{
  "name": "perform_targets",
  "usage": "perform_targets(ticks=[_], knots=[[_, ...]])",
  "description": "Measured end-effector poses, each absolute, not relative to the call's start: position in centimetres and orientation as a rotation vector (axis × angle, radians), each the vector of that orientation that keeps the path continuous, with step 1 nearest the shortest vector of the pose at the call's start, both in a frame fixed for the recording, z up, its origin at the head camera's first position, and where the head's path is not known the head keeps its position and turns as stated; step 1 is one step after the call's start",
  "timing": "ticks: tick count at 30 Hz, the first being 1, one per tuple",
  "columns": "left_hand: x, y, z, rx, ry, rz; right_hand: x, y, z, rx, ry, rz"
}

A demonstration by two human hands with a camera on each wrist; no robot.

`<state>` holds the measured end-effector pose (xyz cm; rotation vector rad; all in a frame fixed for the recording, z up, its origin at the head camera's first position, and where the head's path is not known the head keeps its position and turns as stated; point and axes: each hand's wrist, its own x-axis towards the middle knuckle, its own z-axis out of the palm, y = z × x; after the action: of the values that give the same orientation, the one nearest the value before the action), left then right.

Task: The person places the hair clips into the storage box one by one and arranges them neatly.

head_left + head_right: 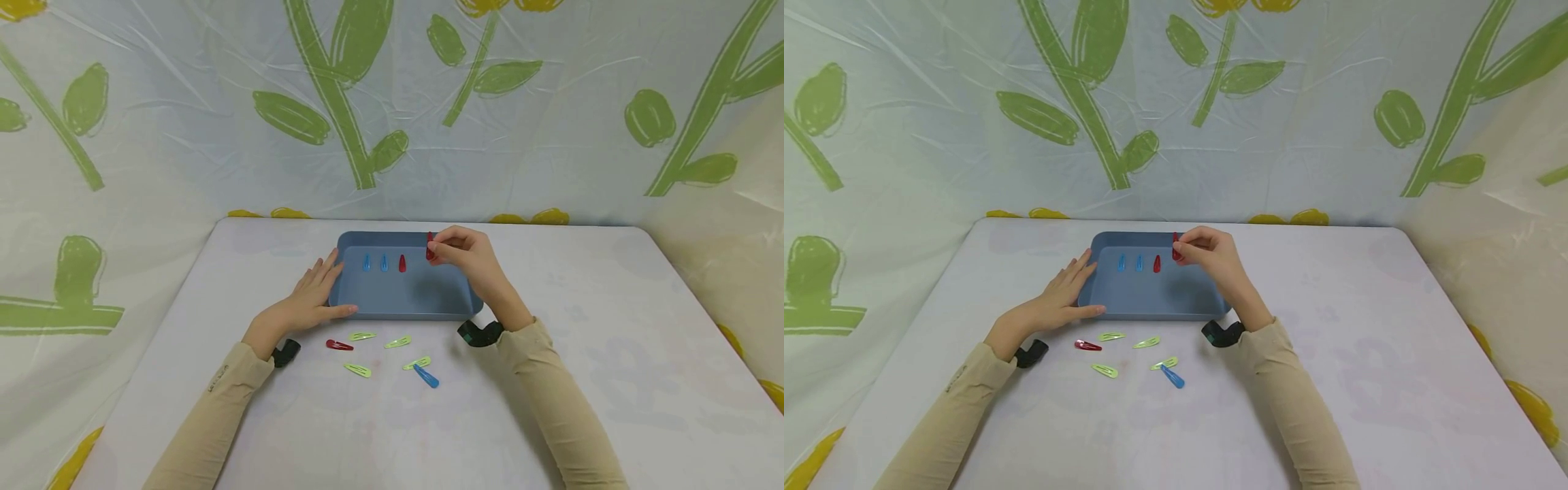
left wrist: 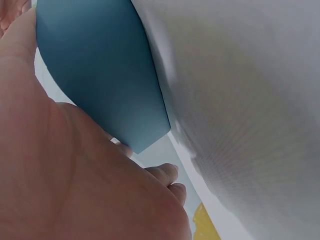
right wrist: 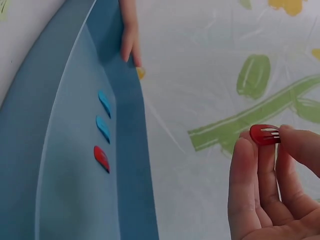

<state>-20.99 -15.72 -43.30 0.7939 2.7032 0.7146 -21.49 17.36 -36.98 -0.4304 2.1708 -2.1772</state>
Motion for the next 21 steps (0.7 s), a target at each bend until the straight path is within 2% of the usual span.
perform_targets(ticks=[21], knots=[[-21.0, -15.8, -43.3, 0.79, 2.701, 0.706, -22.8, 18.7, -38.4, -0.106, 1.913, -2.314]])
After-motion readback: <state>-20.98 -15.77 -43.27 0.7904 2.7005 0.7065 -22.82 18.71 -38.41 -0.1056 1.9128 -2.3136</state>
